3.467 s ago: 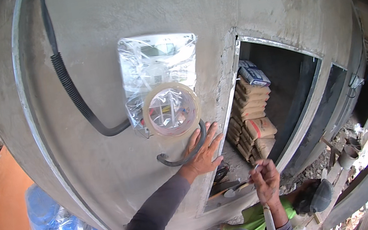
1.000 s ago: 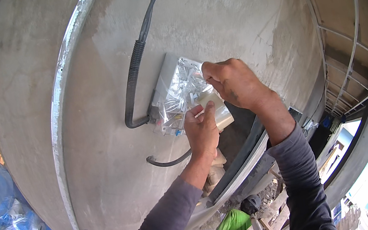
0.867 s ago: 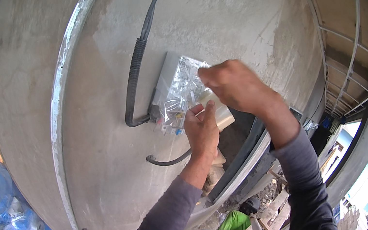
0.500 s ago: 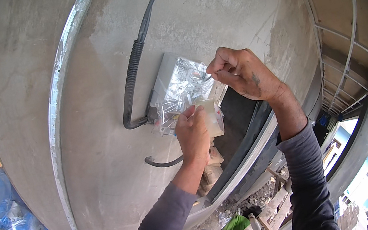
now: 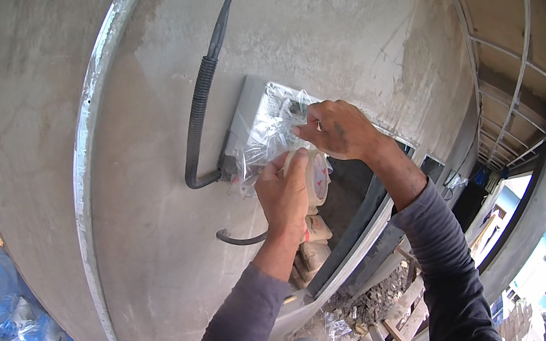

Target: The person secures a plastic-wrapped electrical box to a concrete ceiling using clear tape. They repeatedly apply and smooth tape around the box and along the attached conduit to hold it in place.

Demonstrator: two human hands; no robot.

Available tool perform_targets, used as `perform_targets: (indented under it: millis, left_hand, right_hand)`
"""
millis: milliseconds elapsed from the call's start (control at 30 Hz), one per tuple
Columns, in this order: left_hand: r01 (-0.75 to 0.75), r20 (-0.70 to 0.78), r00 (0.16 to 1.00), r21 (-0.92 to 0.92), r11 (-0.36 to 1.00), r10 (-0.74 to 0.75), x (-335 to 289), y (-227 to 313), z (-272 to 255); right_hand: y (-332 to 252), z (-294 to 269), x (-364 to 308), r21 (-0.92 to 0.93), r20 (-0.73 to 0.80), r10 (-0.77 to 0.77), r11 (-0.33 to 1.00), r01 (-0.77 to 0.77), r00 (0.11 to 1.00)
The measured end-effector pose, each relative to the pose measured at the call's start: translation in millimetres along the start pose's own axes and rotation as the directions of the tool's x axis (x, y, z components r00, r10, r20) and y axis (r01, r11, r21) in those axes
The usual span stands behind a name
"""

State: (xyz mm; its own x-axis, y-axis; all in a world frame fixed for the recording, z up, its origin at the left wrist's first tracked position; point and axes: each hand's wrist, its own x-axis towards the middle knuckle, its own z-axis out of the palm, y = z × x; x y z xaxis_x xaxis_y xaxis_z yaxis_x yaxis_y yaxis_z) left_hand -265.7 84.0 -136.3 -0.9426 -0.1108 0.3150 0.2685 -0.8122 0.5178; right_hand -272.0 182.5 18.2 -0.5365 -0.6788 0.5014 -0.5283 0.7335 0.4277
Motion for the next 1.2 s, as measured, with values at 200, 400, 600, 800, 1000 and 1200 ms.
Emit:
perform_targets:
  millis: [200,400,600,800,1000,1200]
  left_hand:
    - [0.024,0.032,0.999,-0.049,0.999,-0.022,-4,14,-1]
    - [0.158,0.134,0.977,0.065,0.985,-0.165,-10,19,-23]
    - [0.211,0.227,0.933,0.279,0.937,-0.278,-55,-28,-69]
    - [0.483,0.149,0.833,0.275,0.831,-0.533,-116,-79,-134]
    - [0.527,0.079,0.81,0.338,0.78,-0.581,-144,-91,-172]
    - [0.378,0.156,0.874,0.377,0.845,-0.46,-150,-72,-181]
  right_hand:
    - [-14,-1,10,-0.038,0.1,0.194,0.981,-0.191,0.976]
    - [-15,11,13,-0.063,0.045,0.246,0.968,-0.243,0.968]
    - [-15,8,9,-0.036,0.026,0.262,0.965,-0.261,0.965]
    - [-28,23,-13,0.048,-0.157,0.427,0.904,-0.425,0.89]
    - [-32,37,-20,0.163,-0.333,0.471,0.882,-0.442,0.817]
    - [-33,46,-24,0.16,-0.426,0.46,0.886,-0.435,0.779]
